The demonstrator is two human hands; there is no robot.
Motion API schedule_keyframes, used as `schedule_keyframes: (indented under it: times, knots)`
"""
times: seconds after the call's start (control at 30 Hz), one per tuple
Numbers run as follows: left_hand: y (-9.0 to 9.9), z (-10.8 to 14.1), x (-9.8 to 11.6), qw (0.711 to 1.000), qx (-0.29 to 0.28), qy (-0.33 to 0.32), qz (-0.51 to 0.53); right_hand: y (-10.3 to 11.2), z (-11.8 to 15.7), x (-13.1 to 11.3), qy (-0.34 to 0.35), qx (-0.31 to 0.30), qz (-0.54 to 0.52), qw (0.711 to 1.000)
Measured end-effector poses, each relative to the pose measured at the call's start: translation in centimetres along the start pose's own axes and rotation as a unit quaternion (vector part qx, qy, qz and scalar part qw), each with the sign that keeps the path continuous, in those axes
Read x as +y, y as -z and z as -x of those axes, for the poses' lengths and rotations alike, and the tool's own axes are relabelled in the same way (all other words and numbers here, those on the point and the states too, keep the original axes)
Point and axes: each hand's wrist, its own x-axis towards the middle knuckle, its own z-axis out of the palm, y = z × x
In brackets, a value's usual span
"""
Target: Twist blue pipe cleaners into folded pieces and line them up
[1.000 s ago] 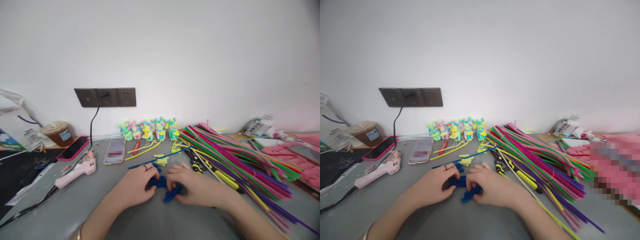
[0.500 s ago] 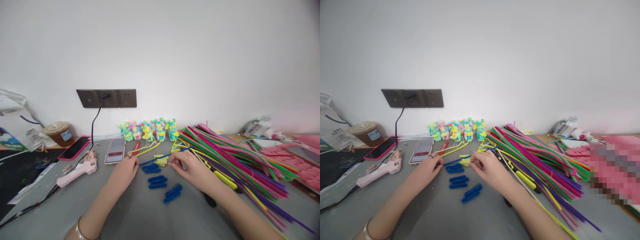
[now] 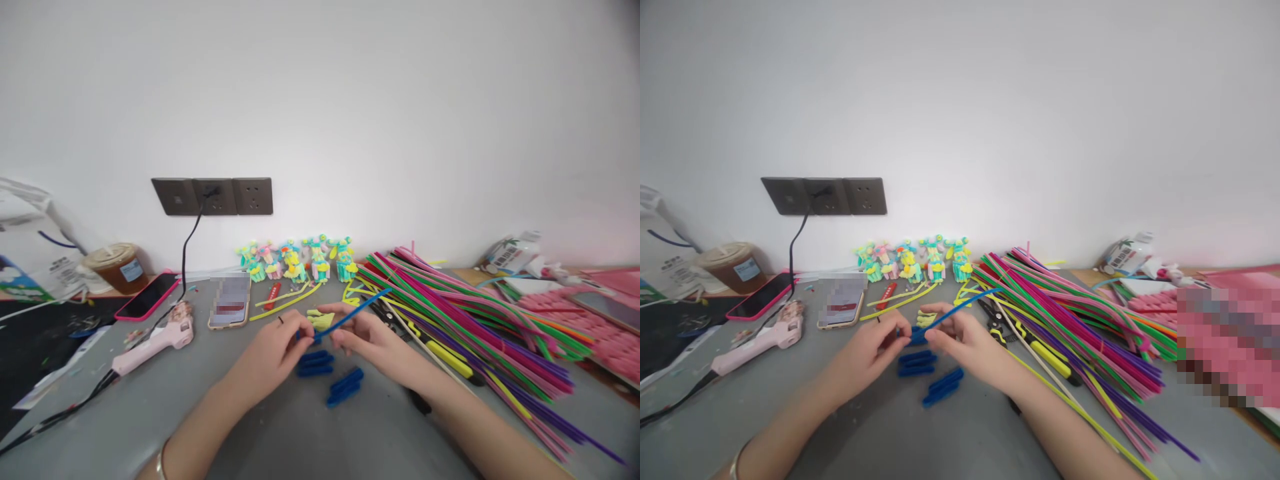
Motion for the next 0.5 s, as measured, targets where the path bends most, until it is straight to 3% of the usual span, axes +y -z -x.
schedule_keyframes:
  times: [0.13, 0.27, 0.37, 0.5]
  knots:
    - [-0.4, 0.2, 0.5, 0.998, -0.055, 0.000, -0.002, -0.1, 0.2, -0.8, 0.055, 0.010, -0.033, 0.998]
    - [-0.3, 0.3, 0.1, 0.994, -0.094, -0.001, -0.059, 0.4, 0.1, -0.9, 0.099, 0.120, -0.011, 0.988]
    - [-0.3, 0.5, -0.2, 0.986, -0.128, -0.013, -0.103, 0.9, -0.2, -0.6, 0.097, 0.186, -0.027, 0.977]
    - [-0.3, 0.6, 0.0, 0.980, -0.142, -0.010, -0.141, 1.0, -0.5, -0.3, 0.083, 0.202, -0.053, 0.974]
